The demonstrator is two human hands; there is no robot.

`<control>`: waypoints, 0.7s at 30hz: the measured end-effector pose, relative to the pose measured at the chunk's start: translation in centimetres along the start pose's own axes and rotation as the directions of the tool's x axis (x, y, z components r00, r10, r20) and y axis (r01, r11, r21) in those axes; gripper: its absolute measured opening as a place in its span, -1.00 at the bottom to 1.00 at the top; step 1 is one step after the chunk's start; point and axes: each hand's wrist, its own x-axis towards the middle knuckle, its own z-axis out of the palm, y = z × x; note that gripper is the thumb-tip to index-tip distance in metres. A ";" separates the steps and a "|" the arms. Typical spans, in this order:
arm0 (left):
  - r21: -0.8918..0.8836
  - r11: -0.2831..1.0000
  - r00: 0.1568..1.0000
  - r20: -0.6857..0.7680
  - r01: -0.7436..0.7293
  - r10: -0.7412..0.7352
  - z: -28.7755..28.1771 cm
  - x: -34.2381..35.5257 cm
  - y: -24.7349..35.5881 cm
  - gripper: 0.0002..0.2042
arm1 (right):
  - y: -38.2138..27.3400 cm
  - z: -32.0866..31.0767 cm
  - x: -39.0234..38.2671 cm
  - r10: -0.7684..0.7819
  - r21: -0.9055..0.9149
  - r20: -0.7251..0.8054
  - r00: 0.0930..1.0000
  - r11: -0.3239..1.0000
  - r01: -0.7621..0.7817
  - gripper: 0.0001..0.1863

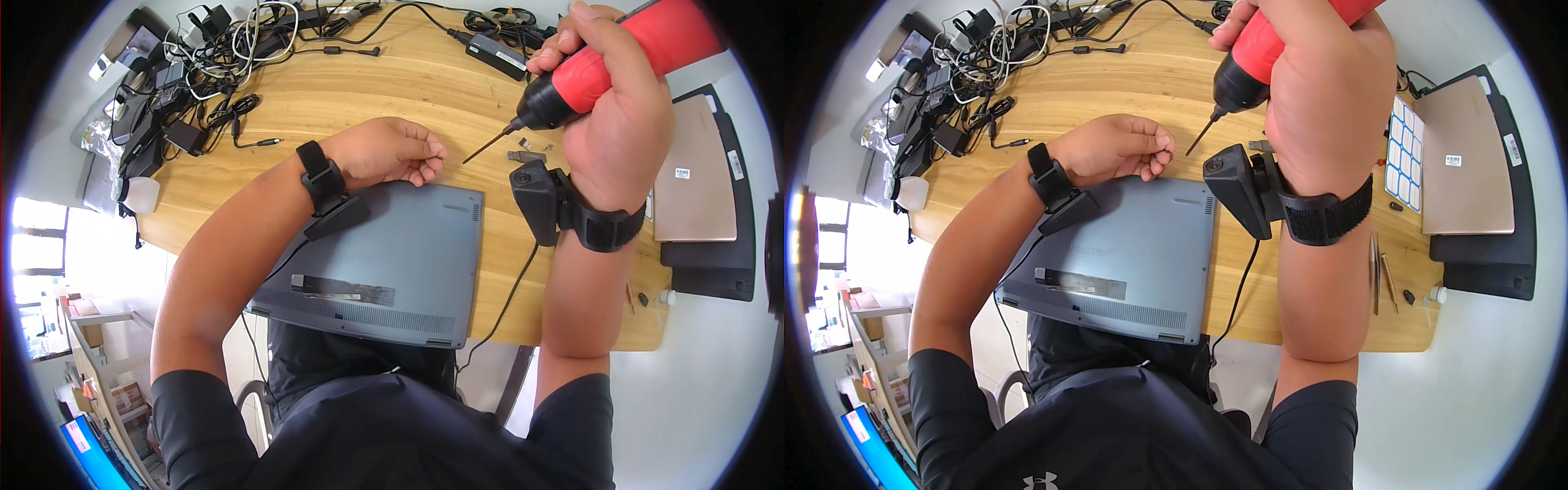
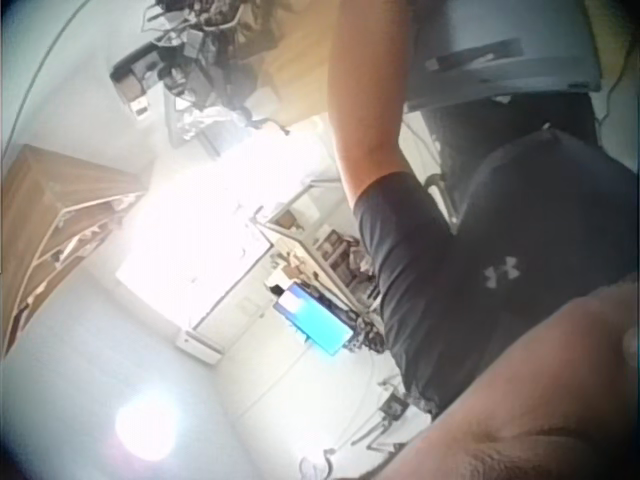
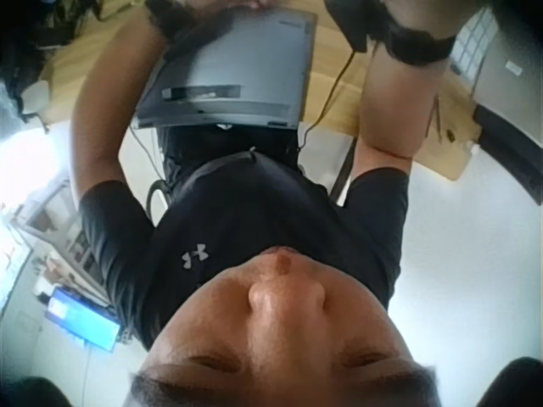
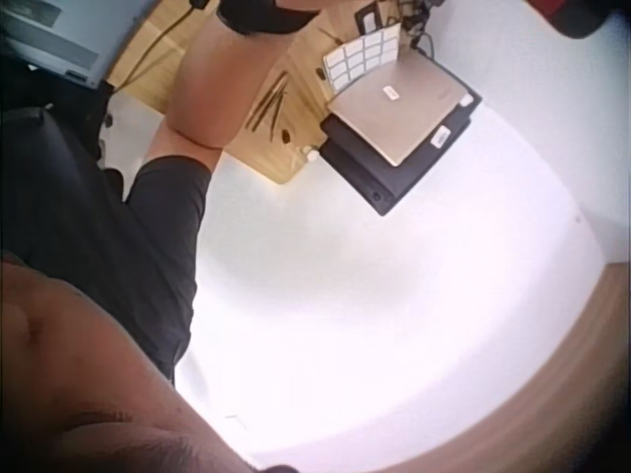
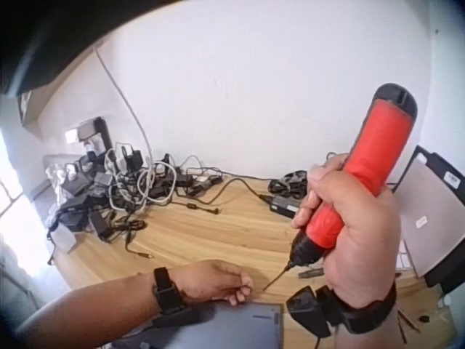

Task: The recorder opens a laptop casing using an electric screwdriver, inspects internal components including the battery and motherboard, and kemudian closes the casing and tests the device.

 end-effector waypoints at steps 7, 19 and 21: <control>0.091 0.994 0.998 -0.021 -0.057 0.059 1.6 -0.5 0.8 -0.82 | 0.6 -0.8 0.5 -0.036 0.034 0.003 0.999 0.999 0.036 -0.88; -0.072 0.988 0.988 0.069 -0.134 0.139 2.2 -0.8 0.1 -0.81 | 0.2 -0.5 -0.4 -0.037 0.077 -0.004 0.999 0.996 0.038 -0.84; -0.089 0.986 0.989 0.043 -0.140 0.145 2.4 -0.8 0.1 -0.81 | 0.4 -0.7 -0.4 -0.067 0.071 0.012 0.998 0.995 0.066 -0.83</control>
